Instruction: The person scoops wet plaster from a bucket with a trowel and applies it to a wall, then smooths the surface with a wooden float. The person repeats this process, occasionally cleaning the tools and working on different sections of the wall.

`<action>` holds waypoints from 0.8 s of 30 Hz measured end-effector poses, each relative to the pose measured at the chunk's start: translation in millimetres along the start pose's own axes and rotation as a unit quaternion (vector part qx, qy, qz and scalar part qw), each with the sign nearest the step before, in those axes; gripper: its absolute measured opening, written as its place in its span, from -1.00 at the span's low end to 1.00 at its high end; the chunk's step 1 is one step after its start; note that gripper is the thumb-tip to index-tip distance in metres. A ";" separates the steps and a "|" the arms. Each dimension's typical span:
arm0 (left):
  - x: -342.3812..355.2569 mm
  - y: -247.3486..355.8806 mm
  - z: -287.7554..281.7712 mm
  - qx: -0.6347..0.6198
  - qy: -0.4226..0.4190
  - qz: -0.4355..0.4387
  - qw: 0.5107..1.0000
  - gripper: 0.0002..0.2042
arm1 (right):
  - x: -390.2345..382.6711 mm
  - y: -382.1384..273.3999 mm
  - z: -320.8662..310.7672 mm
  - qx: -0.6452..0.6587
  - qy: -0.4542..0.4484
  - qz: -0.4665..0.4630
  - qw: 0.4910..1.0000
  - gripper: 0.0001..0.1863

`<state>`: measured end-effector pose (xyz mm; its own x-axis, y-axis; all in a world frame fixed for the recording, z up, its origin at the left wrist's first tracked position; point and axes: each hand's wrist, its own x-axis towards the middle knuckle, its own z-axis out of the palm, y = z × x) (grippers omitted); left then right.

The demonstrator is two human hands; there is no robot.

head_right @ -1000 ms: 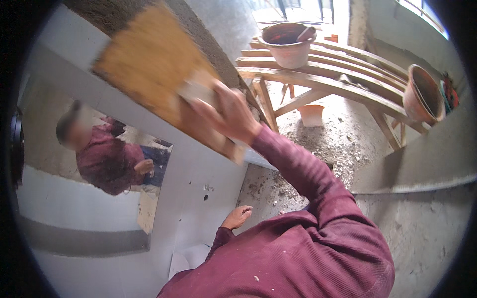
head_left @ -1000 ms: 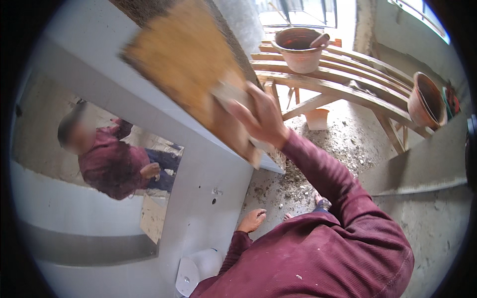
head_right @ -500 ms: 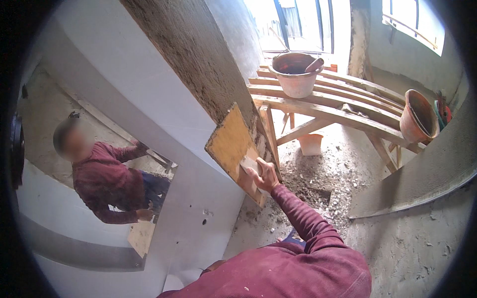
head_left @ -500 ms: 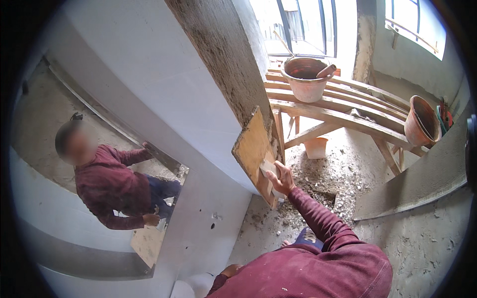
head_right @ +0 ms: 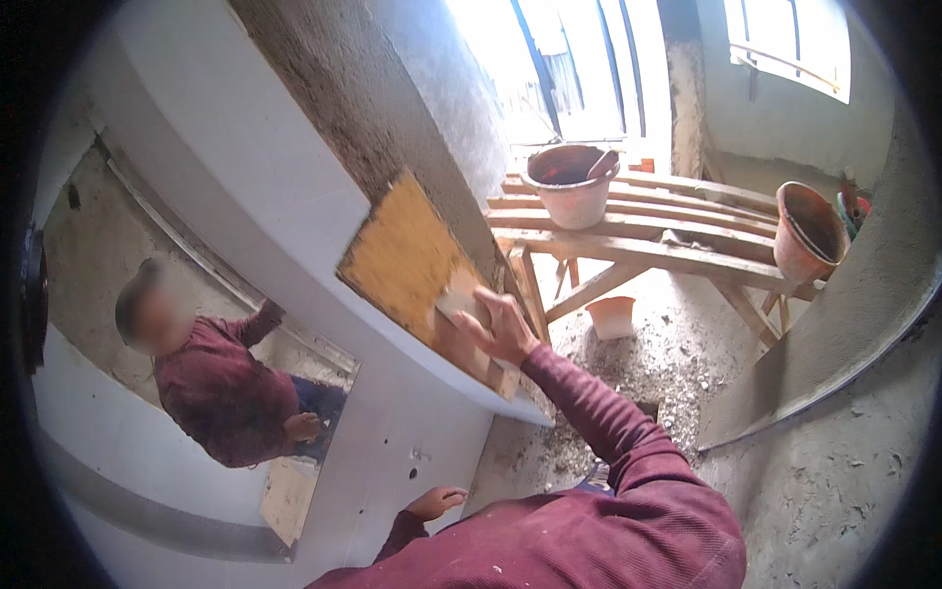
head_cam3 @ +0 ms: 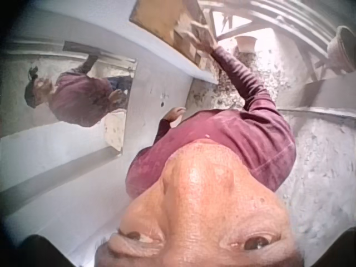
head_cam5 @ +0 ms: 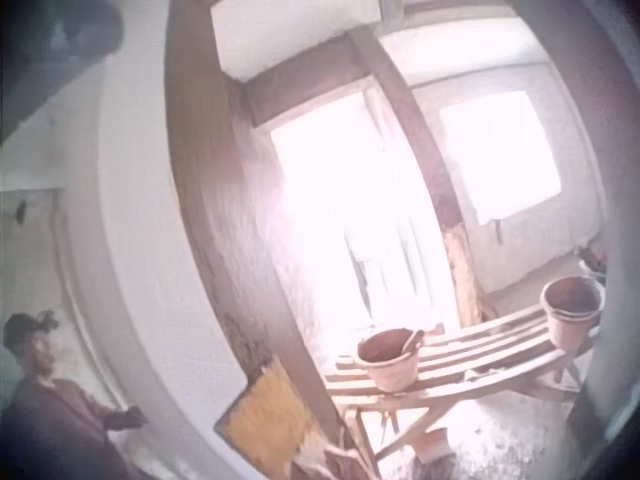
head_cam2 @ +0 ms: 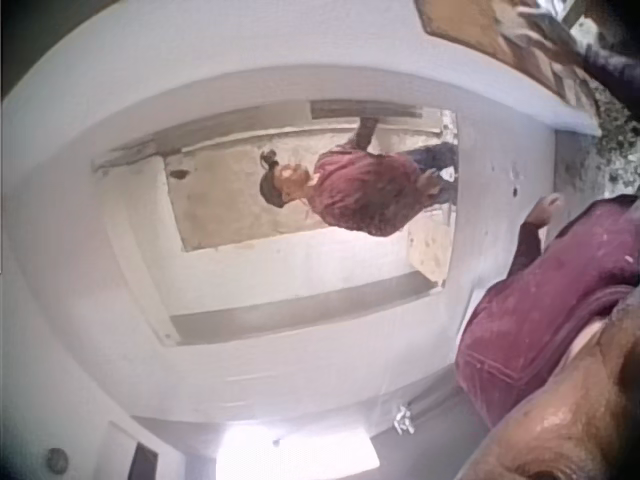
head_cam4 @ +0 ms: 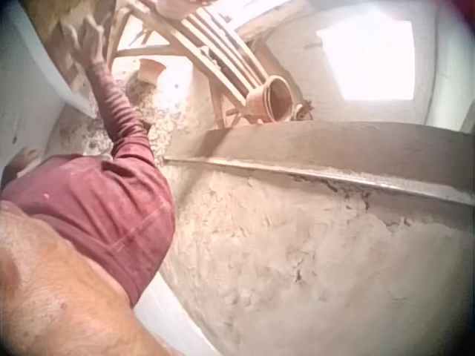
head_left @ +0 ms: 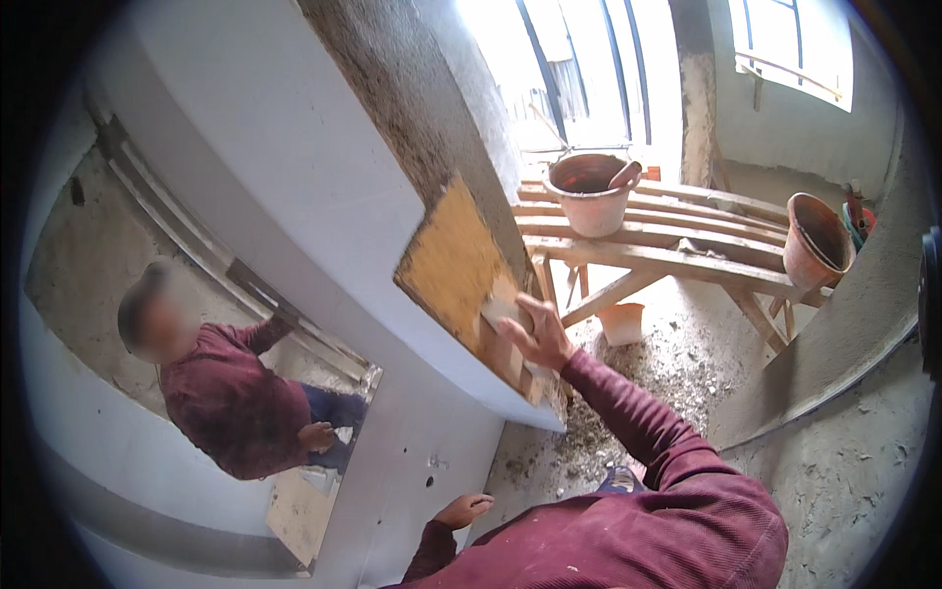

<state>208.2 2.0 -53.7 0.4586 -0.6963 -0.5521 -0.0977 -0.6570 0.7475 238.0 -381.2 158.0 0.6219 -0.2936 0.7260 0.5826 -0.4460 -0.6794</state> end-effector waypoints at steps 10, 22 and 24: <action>-22.7 312.1 -215.0 0.183 0.531 0.379 0.735 -0.65 | 82.6 -59.5 -3.4 -0.018 0.073 -0.105 0.992 -0.72; 63.5 425.4 -275.6 0.343 0.665 0.540 0.385 -0.42 | 263.0 -153.9 -36.2 -0.001 -0.026 -0.089 0.996 -0.58; 79.9 427.3 -263.3 0.321 0.656 0.562 0.388 -0.42 | 276.5 -171.6 -51.9 0.052 -0.070 -0.040 0.995 -0.61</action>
<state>435.7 -258.3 318.8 -0.1780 -0.1768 0.9680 -0.8946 -0.3807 -0.2340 282.8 -429.7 480.8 0.6338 -0.1360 0.7615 0.6802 -0.3706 -0.6324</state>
